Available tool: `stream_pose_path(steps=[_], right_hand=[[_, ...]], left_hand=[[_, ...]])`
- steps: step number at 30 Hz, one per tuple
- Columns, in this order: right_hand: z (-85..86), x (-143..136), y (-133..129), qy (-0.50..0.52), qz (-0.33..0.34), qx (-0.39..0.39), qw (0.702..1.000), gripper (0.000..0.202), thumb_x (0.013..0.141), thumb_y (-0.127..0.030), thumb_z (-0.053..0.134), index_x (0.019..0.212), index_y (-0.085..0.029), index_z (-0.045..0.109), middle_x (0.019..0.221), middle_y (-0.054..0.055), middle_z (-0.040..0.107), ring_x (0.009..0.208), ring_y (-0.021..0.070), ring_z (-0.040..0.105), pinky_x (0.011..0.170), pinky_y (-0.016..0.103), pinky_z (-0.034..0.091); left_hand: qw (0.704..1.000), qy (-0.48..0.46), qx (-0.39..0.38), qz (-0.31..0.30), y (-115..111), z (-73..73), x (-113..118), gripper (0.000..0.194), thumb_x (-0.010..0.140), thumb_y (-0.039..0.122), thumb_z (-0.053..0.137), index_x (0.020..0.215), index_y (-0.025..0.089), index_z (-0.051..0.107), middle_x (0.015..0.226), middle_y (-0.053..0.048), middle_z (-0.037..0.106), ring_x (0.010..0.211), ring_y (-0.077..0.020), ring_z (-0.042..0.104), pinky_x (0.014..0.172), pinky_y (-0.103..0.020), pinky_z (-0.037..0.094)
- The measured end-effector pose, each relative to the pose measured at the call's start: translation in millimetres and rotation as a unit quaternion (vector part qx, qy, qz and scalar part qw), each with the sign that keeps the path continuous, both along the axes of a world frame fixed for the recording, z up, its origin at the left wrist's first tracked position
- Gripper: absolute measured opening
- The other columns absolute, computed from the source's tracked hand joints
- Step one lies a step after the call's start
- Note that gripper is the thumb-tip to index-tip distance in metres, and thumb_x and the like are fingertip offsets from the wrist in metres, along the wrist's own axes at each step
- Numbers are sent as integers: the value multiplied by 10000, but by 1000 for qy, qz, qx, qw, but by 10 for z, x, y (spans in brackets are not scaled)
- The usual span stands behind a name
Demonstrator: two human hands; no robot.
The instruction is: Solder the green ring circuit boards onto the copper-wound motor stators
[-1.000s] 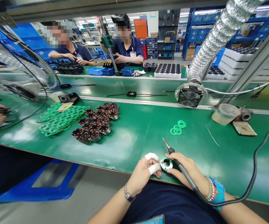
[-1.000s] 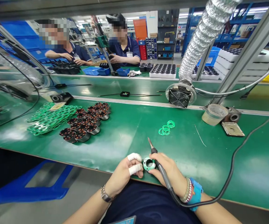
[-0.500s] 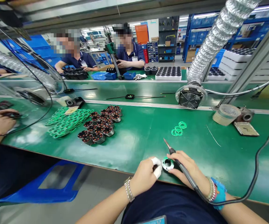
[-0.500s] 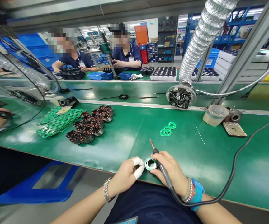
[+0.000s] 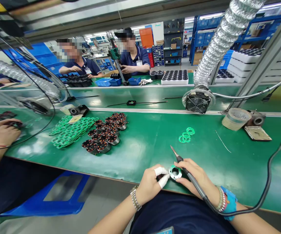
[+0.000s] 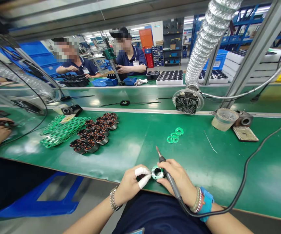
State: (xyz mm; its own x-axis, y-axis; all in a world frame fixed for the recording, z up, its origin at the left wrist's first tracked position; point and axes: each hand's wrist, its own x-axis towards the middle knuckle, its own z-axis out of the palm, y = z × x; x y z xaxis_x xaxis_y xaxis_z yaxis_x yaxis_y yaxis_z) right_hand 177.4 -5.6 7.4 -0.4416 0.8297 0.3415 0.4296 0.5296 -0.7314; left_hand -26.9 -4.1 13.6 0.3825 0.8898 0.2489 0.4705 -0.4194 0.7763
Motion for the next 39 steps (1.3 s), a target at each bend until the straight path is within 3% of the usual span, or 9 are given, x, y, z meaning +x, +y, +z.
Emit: stream_pose_path(steps=[3, 6, 12, 15, 24, 30, 33, 36, 39], right_hand=[[-7, -6, -9, 1, -1, 4, 1000, 358, 807, -204, 605, 1148, -216, 498, 1012, 79, 532, 900, 192, 547, 789, 313, 472], [-14, -22, -20, 2, -6, 11, 1000, 337, 816, -198, 592, 1140, -216, 501, 1028, 84, 529, 925, 198, 536, 808, 326, 465], [-12, -46, -22, 10, -8, 9, 1000, 321, 832, -192, 567, 1144, -224, 501, 1026, 76, 537, 935, 194, 536, 813, 325, 469], [-1, -38, -22, 15, -5, 11, 1000, 319, 831, -191, 565, 1142, -220, 497, 1027, 74, 543, 930, 189, 546, 815, 319, 477], [-14, -35, -210, -3, -41, 71, 997, 362, 847, -195, 553, 1187, -202, 428, 1041, 98, 579, 960, 218, 557, 829, 353, 487], [-17, -23, -182, 13, -31, 48, 998, 331, 841, -193, 561, 1155, -206, 456, 1009, 83, 587, 894, 193, 581, 789, 323, 506], [-16, -21, -179, 5, -28, 55, 998, 322, 847, -200, 552, 1156, -205, 459, 1031, 94, 590, 931, 204, 578, 809, 337, 505], [-25, -25, -182, -2, -32, 57, 998, 311, 847, -202, 549, 1147, -204, 469, 1022, 97, 598, 923, 209, 586, 796, 341, 514], [-33, -26, -176, -2, -26, 60, 998, 311, 844, -196, 551, 1145, -203, 472, 1029, 97, 598, 924, 210, 587, 799, 341, 514]], left_hand=[[995, -17, -43, 85, -15, -32, 154, 95, 701, 85, 536, 628, 147, 533, 591, -2, 554, 517, -103, 520, 493, -194, 433], [987, 0, 11, 163, -110, -92, 255, 118, 713, 89, 530, 617, 152, 503, 571, 3, 522, 501, -105, 509, 479, -203, 437], [948, 158, 265, 70, -366, -171, 139, 321, 806, 44, 408, 1099, 93, 529, 961, -135, 643, 870, -213, 606, 714, -309, 526], [921, 260, 287, 49, -385, -123, 96, 400, 778, 20, 373, 1149, 83, 510, 1049, -153, 627, 950, -282, 581, 705, -381, 537], [984, 122, 132, 10, -398, -2, 116, 268, 836, 96, 426, 1065, 158, 549, 958, -93, 645, 842, -176, 612, 745, -292, 530], [982, 176, 57, 35, -188, 17, 55, 187, 836, 158, 435, 908, 159, 607, 851, -90, 656, 782, -216, 614, 710, -358, 512], [988, 92, -122, 5, -77, 49, 94, 207, 824, 171, 405, 715, 149, 579, 655, -47, 601, 594, -164, 581, 564, -293, 502], [940, -60, -336, -18, -26, 61, 112, 231, 832, 224, 384, 686, 143, 543, 584, -19, 564, 478, -124, 542, 408, -215, 447], [966, -39, -253, -22, -33, 61, 50, 188, 827, 270, 464, 805, 142, 600, 681, -42, 618, 572, -134, 579, 489, -226, 480]])
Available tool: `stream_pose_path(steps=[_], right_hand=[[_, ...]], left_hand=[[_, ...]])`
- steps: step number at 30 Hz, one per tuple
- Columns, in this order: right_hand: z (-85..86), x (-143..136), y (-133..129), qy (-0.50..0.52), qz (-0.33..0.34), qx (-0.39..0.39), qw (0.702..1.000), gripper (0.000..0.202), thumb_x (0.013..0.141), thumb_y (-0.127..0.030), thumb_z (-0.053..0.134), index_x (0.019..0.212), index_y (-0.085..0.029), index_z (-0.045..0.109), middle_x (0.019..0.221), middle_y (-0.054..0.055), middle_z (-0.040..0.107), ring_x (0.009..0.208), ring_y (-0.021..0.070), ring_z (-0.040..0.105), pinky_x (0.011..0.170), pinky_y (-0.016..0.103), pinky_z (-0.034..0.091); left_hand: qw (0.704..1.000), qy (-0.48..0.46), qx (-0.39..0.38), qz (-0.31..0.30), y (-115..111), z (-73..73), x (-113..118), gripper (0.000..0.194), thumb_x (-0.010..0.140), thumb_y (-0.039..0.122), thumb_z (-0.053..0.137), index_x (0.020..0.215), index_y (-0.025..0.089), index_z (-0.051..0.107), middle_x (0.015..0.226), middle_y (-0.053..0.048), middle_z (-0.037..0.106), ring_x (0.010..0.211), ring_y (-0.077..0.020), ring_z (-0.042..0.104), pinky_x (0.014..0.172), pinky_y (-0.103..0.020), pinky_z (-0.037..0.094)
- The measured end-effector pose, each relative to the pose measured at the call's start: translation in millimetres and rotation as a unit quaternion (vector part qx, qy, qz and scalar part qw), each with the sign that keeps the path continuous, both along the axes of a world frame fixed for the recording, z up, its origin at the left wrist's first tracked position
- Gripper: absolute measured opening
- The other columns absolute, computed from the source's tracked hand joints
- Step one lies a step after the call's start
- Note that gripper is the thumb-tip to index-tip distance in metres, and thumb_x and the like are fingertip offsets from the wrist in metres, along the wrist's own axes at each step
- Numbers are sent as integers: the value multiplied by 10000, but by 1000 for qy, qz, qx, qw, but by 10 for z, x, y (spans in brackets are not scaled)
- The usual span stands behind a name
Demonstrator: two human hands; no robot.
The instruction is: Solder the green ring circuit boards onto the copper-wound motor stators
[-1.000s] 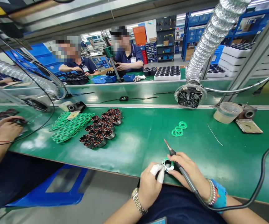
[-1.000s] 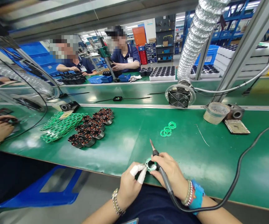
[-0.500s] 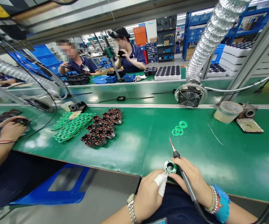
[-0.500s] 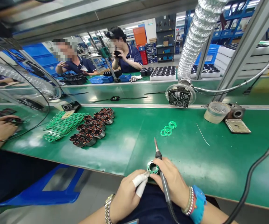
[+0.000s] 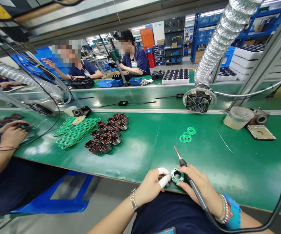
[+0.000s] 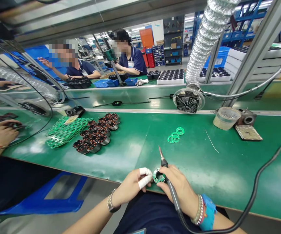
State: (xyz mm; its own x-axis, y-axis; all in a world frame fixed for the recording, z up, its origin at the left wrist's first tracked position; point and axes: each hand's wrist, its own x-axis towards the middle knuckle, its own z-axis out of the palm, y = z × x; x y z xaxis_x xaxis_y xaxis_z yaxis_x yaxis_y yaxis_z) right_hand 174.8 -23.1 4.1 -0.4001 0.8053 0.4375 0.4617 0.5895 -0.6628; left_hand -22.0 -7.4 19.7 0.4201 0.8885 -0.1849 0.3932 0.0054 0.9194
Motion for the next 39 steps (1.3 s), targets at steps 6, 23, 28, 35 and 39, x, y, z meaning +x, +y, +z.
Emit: stream_pose_path(steps=[6, 23, 28, 35, 39], right_hand=[[-17, 13, 13, -2, 8, -8, 1000, 322, 841, -197, 562, 1148, -209, 463, 1023, 94, 596, 915, 212, 584, 805, 351, 507], [-2, -20, 14, 14, -9, 13, 1000, 273, 847, -204, 540, 1115, -208, 487, 949, 81, 591, 847, 198, 577, 749, 328, 509], [-1, -16, 14, 10, -1, 0, 1000, 282, 849, -192, 537, 1126, -208, 483, 958, 83, 588, 853, 201, 568, 750, 335, 503], [-4, 1, 16, 21, -1, -8, 1000, 311, 836, -212, 566, 1138, -219, 495, 966, 74, 597, 857, 193, 577, 761, 327, 501], [9, 2, 23, 18, -7, 2, 1000, 269, 837, -222, 558, 1103, -207, 517, 942, 78, 612, 831, 191, 592, 734, 319, 517]], left_hand=[[914, 131, 380, -58, 0, -35, -146, 172, 840, 162, 470, 890, 172, 635, 829, -71, 675, 735, -157, 606, 674, -257, 480], [831, 201, 516, 59, -431, -282, 105, 386, 816, 42, 397, 1184, 92, 501, 1040, -162, 637, 985, -234, 598, 799, -338, 527], [884, 181, 430, 18, -311, -115, 45, 326, 824, 72, 392, 1091, 130, 569, 1011, -139, 642, 946, -224, 604, 790, -351, 524], [995, -47, 74, 44, 21, -62, -47, 45, 765, 190, 585, 770, 148, 599, 782, -38, 637, 712, -133, 585, 684, -247, 488], [992, -103, 15, 73, 21, -149, 25, 111, 736, 226, 618, 713, 144, 547, 678, -4, 573, 631, -109, 532, 625, -229, 446]])
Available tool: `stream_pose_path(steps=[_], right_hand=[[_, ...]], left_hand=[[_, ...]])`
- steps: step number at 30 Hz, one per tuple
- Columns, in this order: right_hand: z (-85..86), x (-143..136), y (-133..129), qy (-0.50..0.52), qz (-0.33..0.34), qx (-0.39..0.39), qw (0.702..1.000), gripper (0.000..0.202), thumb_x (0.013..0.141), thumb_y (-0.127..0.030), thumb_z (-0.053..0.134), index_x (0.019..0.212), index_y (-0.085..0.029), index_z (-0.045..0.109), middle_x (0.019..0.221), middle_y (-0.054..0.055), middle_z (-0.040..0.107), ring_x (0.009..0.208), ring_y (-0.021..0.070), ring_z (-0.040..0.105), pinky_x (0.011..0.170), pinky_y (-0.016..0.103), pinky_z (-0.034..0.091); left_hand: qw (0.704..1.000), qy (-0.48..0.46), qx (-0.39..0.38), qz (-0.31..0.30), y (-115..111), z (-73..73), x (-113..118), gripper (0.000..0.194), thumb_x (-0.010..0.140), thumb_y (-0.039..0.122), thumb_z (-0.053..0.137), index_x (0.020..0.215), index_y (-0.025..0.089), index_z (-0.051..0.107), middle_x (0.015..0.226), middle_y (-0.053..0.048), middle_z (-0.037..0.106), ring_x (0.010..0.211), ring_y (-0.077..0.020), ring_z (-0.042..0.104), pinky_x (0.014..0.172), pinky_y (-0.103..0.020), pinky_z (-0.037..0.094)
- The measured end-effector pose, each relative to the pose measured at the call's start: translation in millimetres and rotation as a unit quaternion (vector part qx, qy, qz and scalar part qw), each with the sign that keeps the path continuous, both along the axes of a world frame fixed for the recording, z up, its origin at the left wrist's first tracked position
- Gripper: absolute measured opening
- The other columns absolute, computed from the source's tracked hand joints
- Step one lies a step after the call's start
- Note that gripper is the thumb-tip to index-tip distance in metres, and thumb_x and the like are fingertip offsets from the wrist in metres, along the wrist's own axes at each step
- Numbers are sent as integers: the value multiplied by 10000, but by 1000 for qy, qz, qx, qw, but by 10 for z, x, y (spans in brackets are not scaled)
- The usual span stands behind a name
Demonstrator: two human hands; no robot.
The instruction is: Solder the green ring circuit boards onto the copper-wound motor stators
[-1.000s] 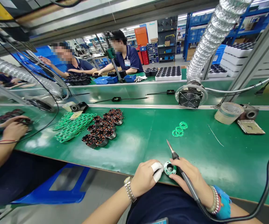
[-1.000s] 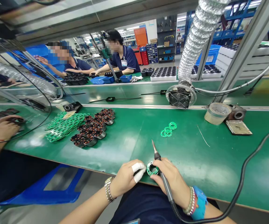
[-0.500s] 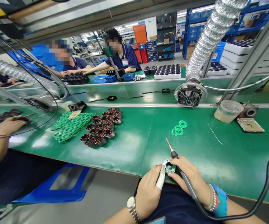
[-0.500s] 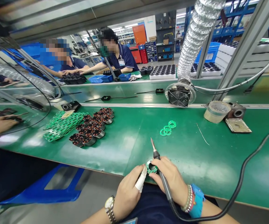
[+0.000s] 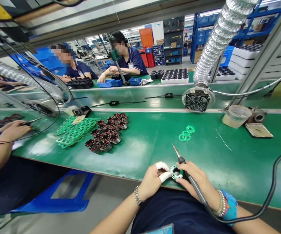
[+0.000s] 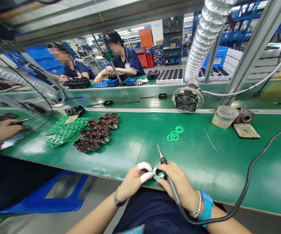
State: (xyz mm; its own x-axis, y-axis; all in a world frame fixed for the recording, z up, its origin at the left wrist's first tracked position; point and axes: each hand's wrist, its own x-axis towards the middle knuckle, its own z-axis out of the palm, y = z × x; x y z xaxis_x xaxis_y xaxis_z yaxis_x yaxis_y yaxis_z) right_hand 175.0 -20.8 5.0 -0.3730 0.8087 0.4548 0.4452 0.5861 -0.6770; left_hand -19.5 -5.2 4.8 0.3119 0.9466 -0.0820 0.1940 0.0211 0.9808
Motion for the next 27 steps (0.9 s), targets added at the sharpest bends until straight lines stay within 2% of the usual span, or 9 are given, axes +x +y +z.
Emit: stream_pose_path(steps=[8, 12, 14, 16, 18, 20, 23, 25, 27], right_hand=[[-16, 6, 2, 7, 12, -13, 1000, 262, 839, -204, 560, 1095, -208, 505, 1009, 94, 599, 918, 206, 586, 817, 343, 502], [38, 42, 55, 11, 30, -35, 999, 277, 840, -202, 559, 1112, -212, 508, 1027, 88, 592, 934, 195, 586, 817, 322, 502], [93, 77, 89, 7, 55, -56, 997, 310, 841, -196, 557, 1144, -225, 493, 1073, 84, 582, 982, 191, 576, 848, 320, 492], [141, 115, 104, 5, 71, -66, 995, 355, 841, -184, 554, 1181, -231, 462, 1128, 84, 567, 1048, 192, 551, 900, 334, 467], [164, 142, 92, 1, 63, -57, 996, 401, 828, -184, 573, 1203, -222, 438, 1159, 94, 554, 1090, 205, 524, 930, 354, 448], [158, 147, 66, -11, 47, -33, 998, 414, 810, -196, 601, 1193, -209, 444, 1145, 102, 563, 1090, 223, 515, 924, 369, 450], [120, 122, 44, -30, 36, 1, 999, 360, 824, -201, 583, 1166, -202, 472, 1066, 94, 599, 1038, 225, 532, 869, 365, 479], [101, 102, 49, -34, 32, 12, 999, 324, 841, -197, 556, 1157, -197, 484, 1026, 89, 612, 1003, 220, 542, 833, 358, 492], [95, 91, 60, -39, 27, 20, 999, 308, 845, -194, 550, 1147, -192, 493, 1008, 90, 617, 976, 220, 546, 809, 357, 498]], left_hand=[[996, -61, -62, 28, -73, 56, 131, 155, 765, 262, 581, 760, 169, 457, 639, 37, 510, 611, -99, 534, 621, -228, 440], [990, -98, -99, 3, 9, 74, 53, 229, 784, 290, 566, 954, 158, 488, 772, -7, 573, 605, -103, 576, 610, -255, 487], [998, -33, -42, -17, 23, 82, 14, 232, 809, 277, 536, 1010, 161, 539, 862, -45, 615, 659, -122, 600, 653, -278, 503], [994, 78, 64, -32, -7, 88, -2, 174, 831, 235, 508, 951, 172, 616, 872, -53, 647, 739, -145, 612, 720, -288, 497], [971, 166, 167, -30, -66, 85, 4, 182, 846, 200, 480, 908, 179, 650, 863, -56, 665, 794, -161, 614, 750, -287, 492], [948, 211, 239, -17, -122, 73, 19, 199, 852, 177, 461, 940, 169, 640, 881, -71, 667, 808, -168, 616, 744, -284, 497], [923, 260, 283, -19, -146, 62, 51, 210, 856, 170, 423, 942, 154, 614, 868, -88, 648, 780, -180, 608, 722, -303, 499], [930, 274, 245, -26, -117, 72, 80, 200, 848, 180, 404, 839, 152, 602, 791, -76, 618, 713, -175, 590, 674, -304, 496], [966, 225, 121, -40, -70, 92, 108, 216, 843, 205, 380, 719, 151, 549, 669, -39, 561, 591, -144, 558, 557, -262, 481]])
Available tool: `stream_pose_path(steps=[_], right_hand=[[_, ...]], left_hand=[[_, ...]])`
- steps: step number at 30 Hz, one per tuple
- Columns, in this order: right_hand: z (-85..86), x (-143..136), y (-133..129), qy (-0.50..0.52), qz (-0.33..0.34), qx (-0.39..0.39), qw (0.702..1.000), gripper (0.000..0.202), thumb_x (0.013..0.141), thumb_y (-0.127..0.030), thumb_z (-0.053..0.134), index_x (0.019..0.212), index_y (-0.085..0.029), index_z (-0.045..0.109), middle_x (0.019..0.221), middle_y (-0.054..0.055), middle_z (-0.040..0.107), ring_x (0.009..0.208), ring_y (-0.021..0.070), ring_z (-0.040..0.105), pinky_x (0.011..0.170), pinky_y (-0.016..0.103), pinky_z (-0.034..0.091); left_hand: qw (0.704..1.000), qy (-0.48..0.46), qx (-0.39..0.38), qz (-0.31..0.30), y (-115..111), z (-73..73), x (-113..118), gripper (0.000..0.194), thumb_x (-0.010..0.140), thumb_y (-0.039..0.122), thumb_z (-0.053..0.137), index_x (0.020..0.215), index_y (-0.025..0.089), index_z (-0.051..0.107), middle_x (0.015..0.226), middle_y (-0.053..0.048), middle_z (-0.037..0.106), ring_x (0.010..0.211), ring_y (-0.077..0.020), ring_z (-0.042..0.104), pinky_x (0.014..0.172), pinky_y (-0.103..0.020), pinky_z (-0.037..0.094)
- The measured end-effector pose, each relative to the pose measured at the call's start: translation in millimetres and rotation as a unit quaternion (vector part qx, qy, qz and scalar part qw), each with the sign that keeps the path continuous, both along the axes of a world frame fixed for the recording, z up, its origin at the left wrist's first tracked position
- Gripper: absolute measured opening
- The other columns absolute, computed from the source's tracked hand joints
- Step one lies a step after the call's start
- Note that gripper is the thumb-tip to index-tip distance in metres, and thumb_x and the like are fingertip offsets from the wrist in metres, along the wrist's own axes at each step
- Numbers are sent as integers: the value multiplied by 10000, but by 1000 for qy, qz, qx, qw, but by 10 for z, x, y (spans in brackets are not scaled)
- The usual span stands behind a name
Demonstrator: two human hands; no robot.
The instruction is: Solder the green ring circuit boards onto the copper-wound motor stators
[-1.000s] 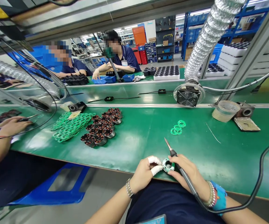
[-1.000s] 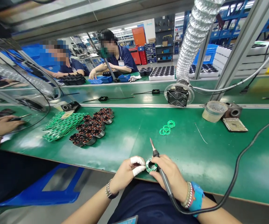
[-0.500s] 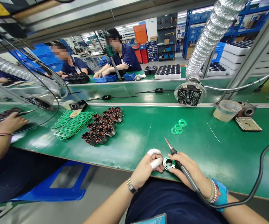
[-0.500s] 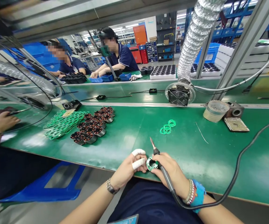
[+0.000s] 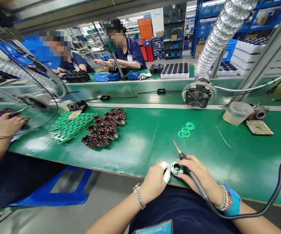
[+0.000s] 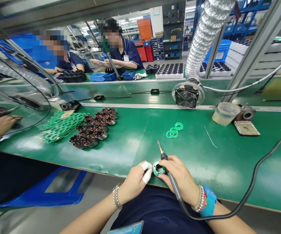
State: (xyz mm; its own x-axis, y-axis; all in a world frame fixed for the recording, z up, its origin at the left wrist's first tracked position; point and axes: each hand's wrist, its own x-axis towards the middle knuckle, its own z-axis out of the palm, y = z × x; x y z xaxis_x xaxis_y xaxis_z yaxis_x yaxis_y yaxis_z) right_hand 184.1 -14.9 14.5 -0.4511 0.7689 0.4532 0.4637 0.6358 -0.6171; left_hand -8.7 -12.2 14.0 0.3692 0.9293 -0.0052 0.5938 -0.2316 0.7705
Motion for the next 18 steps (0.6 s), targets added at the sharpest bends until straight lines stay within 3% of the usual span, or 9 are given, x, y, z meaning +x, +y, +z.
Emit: stream_pose_path(steps=[2, 4, 6, 9, 11, 13, 15, 17, 18], right_hand=[[3, -3, 6, -4, -4, 6, 1000, 294, 841, -192, 554, 1131, -189, 504, 993, 91, 622, 948, 221, 552, 786, 355, 503], [7, -3, 6, -3, -8, 6, 1000, 282, 837, -195, 562, 1115, -189, 514, 980, 89, 623, 922, 218, 559, 771, 350, 507], [6, -6, 5, 5, -7, -1, 1000, 279, 833, -197, 569, 1107, -189, 518, 969, 84, 622, 900, 211, 562, 762, 340, 506], [-1, -13, 5, 15, -2, -10, 1000, 281, 836, -192, 565, 1112, -194, 513, 967, 78, 619, 888, 203, 559, 764, 335, 499], [-6, -14, 5, 19, -2, -12, 1000, 286, 836, -187, 563, 1118, -198, 509, 974, 76, 616, 888, 202, 556, 769, 337, 494], [-11, -11, 0, 19, -2, -14, 1000, 290, 833, -183, 568, 1117, -199, 509, 982, 76, 613, 887, 201, 552, 772, 336, 491], [-18, -8, -7, 17, -1, -15, 1000, 286, 830, -182, 574, 1109, -200, 512, 990, 73, 614, 888, 199, 548, 776, 333, 488], [-31, -9, -12, 15, -2, -17, 1000, 274, 831, -184, 574, 1099, -203, 516, 985, 66, 618, 884, 197, 543, 772, 331, 485], [-38, -11, -13, 15, -4, -18, 1000, 269, 833, -185, 573, 1096, -204, 517, 983, 63, 619, 879, 196, 541, 766, 330, 483]], left_hand=[[980, -96, -174, 8, 42, 20, 9, 236, 847, 242, 352, 677, 153, 489, 588, 0, 500, 483, -112, 518, 430, -208, 431], [950, -155, -271, 9, 61, 32, -18, 245, 856, 291, 350, 706, 149, 480, 571, 13, 487, 448, -101, 508, 379, -183, 393], [965, -138, -222, 6, 58, 35, -80, 212, 840, 322, 430, 783, 140, 523, 629, -7, 537, 520, -114, 543, 433, -195, 424], [998, -47, -9, -27, 38, 26, -187, 164, 816, 267, 516, 914, 156, 584, 794, -58, 617, 686, -145, 576, 612, -251, 471], [993, 1, 99, -60, 34, 20, -221, 166, 841, 225, 475, 924, 170, 608, 869, -79, 634, 761, -164, 580, 698, -286, 466], [986, 28, 144, -76, 43, 19, -202, 188, 852, 206, 437, 875, 172, 621, 860, -84, 637, 776, -175, 578, 714, -301, 458], [992, 22, 114, -55, 60, 23, -140, 168, 826, 203, 449, 784, 163, 607, 783, -72, 619, 707, -164, 568, 660, -287, 457], [999, -45, -14, 2, 79, 26, -65, 156, 801, 212, 448, 691, 158, 546, 644, -33, 563, 567, -132, 533, 539, -248, 441], [989, -97, -108, 33, 87, 26, -37, 154, 793, 224, 444, 668, 162, 510, 587, -8, 525, 505, -117, 508, 474, -226, 421]])
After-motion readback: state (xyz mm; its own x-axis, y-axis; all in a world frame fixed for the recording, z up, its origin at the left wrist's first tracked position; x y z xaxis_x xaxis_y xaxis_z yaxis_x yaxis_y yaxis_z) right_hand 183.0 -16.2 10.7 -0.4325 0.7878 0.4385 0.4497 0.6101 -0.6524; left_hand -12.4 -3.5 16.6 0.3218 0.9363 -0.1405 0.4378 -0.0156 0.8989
